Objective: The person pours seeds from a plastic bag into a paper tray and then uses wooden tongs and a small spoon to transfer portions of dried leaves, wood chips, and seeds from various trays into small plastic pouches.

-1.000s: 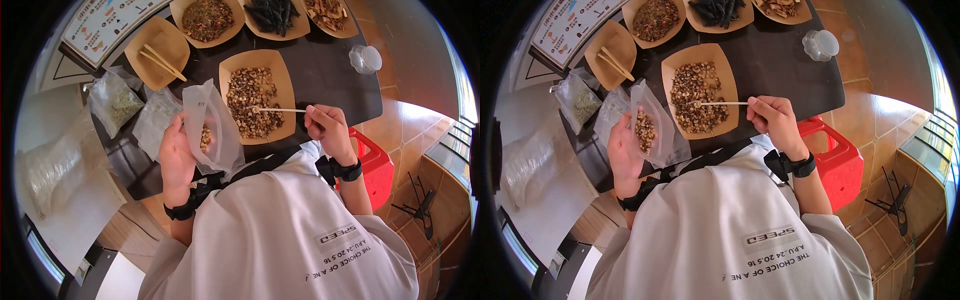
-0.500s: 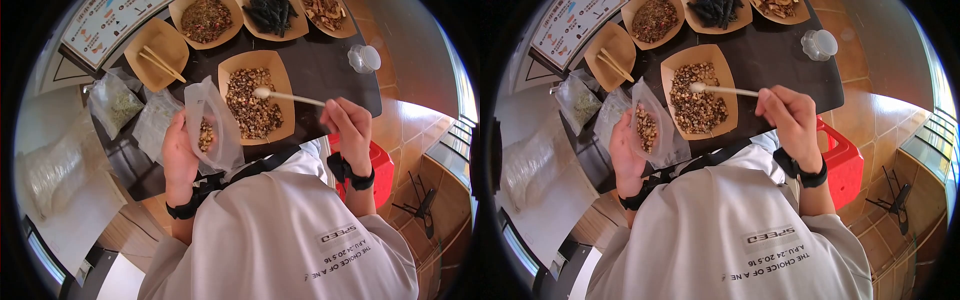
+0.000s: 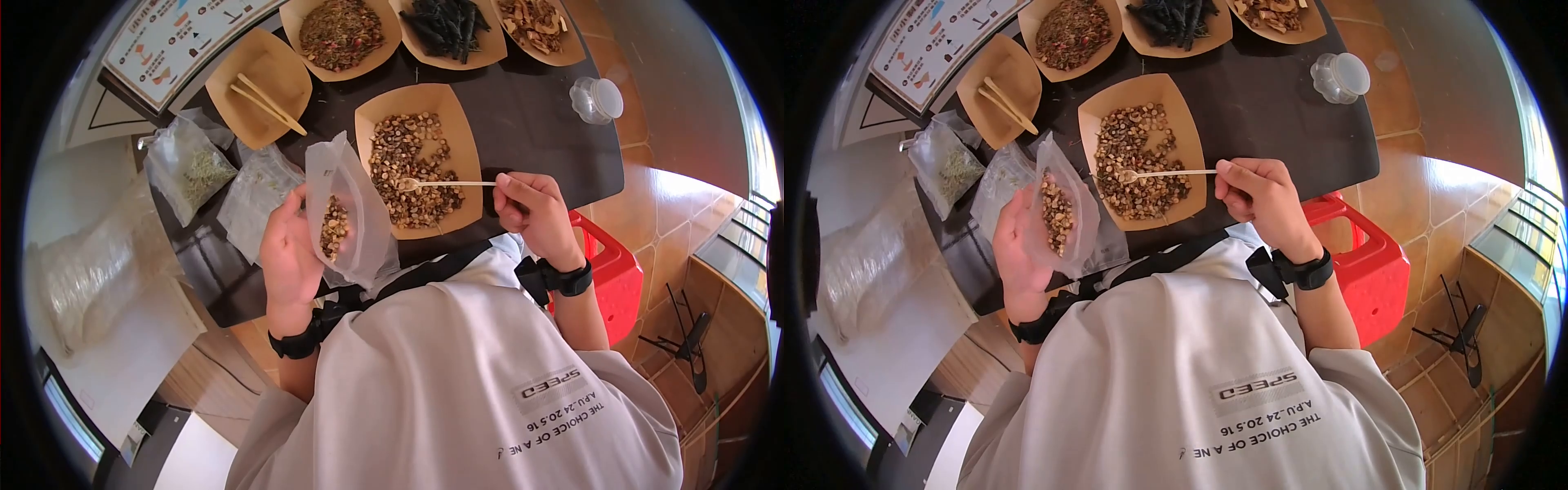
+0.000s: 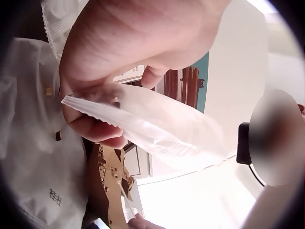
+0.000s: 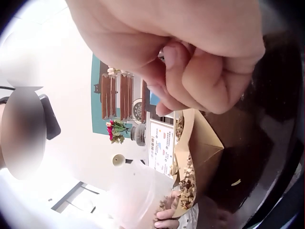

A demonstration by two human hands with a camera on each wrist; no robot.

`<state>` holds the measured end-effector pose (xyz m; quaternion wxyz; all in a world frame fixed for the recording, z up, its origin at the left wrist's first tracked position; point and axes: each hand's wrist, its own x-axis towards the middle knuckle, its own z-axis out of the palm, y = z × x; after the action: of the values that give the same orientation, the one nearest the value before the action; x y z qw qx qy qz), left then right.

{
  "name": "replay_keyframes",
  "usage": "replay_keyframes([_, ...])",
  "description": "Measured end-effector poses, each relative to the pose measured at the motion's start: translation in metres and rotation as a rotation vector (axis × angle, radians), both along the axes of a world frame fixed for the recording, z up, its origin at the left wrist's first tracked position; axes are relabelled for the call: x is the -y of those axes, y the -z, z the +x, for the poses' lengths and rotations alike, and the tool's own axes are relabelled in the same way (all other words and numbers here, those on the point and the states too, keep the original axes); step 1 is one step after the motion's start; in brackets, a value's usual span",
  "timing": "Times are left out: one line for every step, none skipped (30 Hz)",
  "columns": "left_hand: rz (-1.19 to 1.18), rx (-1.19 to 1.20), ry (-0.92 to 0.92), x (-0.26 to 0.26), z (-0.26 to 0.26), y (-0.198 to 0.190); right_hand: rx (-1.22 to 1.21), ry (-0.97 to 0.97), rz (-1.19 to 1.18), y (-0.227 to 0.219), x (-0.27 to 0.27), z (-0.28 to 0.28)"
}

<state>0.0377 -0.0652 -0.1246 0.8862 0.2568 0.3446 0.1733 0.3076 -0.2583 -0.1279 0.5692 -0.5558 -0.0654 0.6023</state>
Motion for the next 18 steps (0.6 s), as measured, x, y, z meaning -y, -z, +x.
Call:
replay_keyframes([-0.001, 0.001, 0.000, 0.001, 0.002, -0.001, -0.049, 0.028, 0.017, 0.000, 0.001, 0.001])
replay_keyframes([0.069, -0.073, -0.023, 0.003, 0.006, -0.003, -0.048, 0.028, 0.017, -0.003, 0.002, 0.002])
replay_keyframes([0.139, -0.146, -0.046, 0.005, 0.010, -0.005, -0.014, 0.034, 0.030, -0.011, 0.003, 0.002])
replay_keyframes([0.139, -0.146, -0.046, 0.007, 0.015, -0.006, 0.020, 0.040, 0.044, -0.018, 0.003, 0.003])
replay_keyframes([0.193, -0.194, -0.048, 0.009, 0.019, -0.008, 0.017, 0.029, 0.075, -0.025, 0.004, 0.005])
replay_keyframes([0.247, -0.242, -0.049, 0.010, 0.023, -0.010, 0.018, 0.030, 0.076, -0.034, 0.002, 0.002])
replay_keyframes([0.247, -0.240, -0.045, 0.011, 0.025, -0.010, 0.198, -0.051, 0.082, -0.045, -0.001, -0.006])
replay_keyframes([0.239, -0.229, -0.036, 0.012, 0.027, -0.011, 0.378, -0.132, 0.088, -0.057, -0.003, -0.012])
replay_keyframes([0.233, -0.218, -0.027, 0.012, 0.028, -0.011, 0.591, -0.332, 0.138, -0.068, -0.005, -0.013])
replay_keyframes([0.234, -0.217, -0.025, 0.011, 0.028, -0.010, 0.791, -0.326, 0.282, -0.070, -0.008, -0.018])
replay_keyframes([0.210, -0.185, -0.038, 0.011, 0.027, -0.008, 0.815, -0.254, 0.284, -0.070, -0.004, -0.017])
replay_keyframes([0.186, -0.152, -0.052, 0.010, 0.025, -0.005, 0.838, -0.182, 0.287, -0.069, 0.000, -0.015])
replay_keyframes([0.187, -0.151, -0.055, 0.008, 0.022, -0.003, 0.891, -0.140, 0.190, -0.067, 0.005, -0.009])
replay_keyframes([0.138, -0.079, -0.052, 0.005, 0.017, -0.002, 0.941, -0.097, 0.091, -0.065, 0.009, -0.005])
replay_keyframes([0.088, -0.007, -0.048, 0.005, 0.015, -0.002, 1.017, -0.051, 0.016, -0.056, 0.009, -0.005])
replay_keyframes([0.088, -0.006, -0.048, 0.005, 0.014, -0.003, 1.018, -0.052, 0.016, -0.048, 0.010, -0.005])
replay_keyframes([0.071, -0.060, -0.053, 0.006, 0.015, -0.006, 0.965, -0.080, -0.019, -0.041, 0.012, -0.006])
replay_keyframes([0.054, -0.114, -0.058, 0.006, 0.015, -0.007, 0.912, -0.108, -0.054, -0.033, 0.014, -0.007])
